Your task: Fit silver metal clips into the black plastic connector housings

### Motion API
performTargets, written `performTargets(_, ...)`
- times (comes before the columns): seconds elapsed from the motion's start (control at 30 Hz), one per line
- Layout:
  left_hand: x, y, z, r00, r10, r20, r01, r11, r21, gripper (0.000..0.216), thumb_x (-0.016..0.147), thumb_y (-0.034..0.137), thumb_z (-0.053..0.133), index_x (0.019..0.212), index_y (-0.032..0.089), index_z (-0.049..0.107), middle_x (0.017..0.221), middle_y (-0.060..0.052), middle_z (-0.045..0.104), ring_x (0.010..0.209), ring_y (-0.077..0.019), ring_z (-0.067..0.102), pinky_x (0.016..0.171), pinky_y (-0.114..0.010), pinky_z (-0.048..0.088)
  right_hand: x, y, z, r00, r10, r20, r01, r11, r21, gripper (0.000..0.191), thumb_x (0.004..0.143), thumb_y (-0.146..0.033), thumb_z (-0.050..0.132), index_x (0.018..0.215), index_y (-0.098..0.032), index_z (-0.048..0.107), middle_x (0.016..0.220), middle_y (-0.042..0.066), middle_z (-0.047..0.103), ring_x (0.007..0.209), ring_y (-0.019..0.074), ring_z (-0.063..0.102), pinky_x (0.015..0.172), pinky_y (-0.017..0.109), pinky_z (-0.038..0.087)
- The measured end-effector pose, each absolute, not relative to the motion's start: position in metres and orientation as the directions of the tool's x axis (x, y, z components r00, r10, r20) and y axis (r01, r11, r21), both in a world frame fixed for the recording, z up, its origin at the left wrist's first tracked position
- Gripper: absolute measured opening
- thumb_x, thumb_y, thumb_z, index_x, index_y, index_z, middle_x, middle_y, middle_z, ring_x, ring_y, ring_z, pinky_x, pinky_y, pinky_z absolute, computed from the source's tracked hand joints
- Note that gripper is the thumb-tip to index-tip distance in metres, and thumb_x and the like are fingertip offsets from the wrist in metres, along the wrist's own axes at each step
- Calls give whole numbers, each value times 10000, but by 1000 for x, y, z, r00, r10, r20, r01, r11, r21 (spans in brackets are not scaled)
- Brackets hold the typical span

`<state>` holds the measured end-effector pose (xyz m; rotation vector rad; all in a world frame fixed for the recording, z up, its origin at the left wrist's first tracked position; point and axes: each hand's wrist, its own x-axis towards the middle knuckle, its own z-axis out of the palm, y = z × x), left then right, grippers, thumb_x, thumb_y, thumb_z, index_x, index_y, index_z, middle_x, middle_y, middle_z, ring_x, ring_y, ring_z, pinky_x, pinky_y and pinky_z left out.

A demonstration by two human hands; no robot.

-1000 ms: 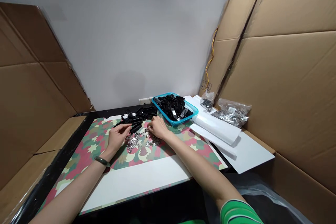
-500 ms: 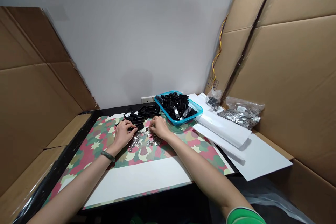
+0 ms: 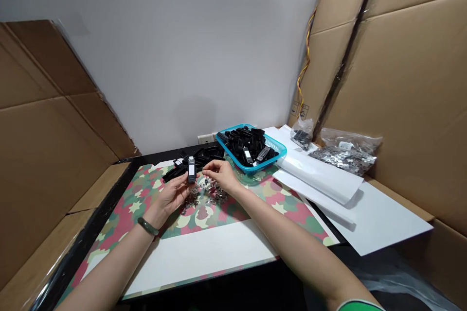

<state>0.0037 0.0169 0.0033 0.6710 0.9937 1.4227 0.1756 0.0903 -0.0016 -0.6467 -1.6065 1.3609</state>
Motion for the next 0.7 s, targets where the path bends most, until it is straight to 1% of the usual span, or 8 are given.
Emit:
performTargets(0.2,3,15,2,-90,980,-179,-551,100,829,59,828,145,688,843,110,733,837,-73,730,727,-136,673,715,-230,594,175,83,4,-464,846,263,-206,185,-961,313,652,-430,823,703,-165,664,687,6,646,583,110,511,564,245,399)
performTargets(0.33,2,15,-1,-70,982,-176,-535,112,838,82,816,167,708,865,108,737,879,-76,735,735,-138,674,713,-239,595,175,84,5,-475,852,219,-238,115,-965,322,642,-431,834,690,-166,657,654,-11,619,550,101,499,558,248,395)
performTargets(0.4,1,15,-2,-79,982,-174,-521,109,847,95,809,185,719,867,112,733,865,-67,732,726,-139,672,712,-253,596,175,85,5,-467,861,199,-257,83,-963,322,636,-425,837,683,-164,653,649,-16,613,541,97,499,554,247,394)
performTargets(0.53,0,14,1,-113,982,-155,-465,86,881,140,781,254,752,830,128,715,835,-51,729,739,-157,679,730,-294,600,176,86,5,-455,878,148,-287,12,-958,320,612,-409,852,678,-163,658,643,-16,619,526,92,499,534,243,397)
performTargets(0.63,0,13,5,-112,987,-116,-375,66,925,225,738,323,786,808,129,696,859,-65,733,769,-174,689,743,-312,601,176,85,5,-483,869,107,-328,-66,-942,332,582,-402,872,704,-161,679,678,7,659,553,104,540,547,249,434)
performTargets(0.7,1,12,7,-134,987,-94,-316,48,948,293,697,379,809,783,132,676,823,-63,722,744,-179,688,718,-319,602,177,84,5,-504,860,82,-352,-118,-929,346,558,-392,887,722,-154,696,720,32,693,594,117,582,578,258,468)
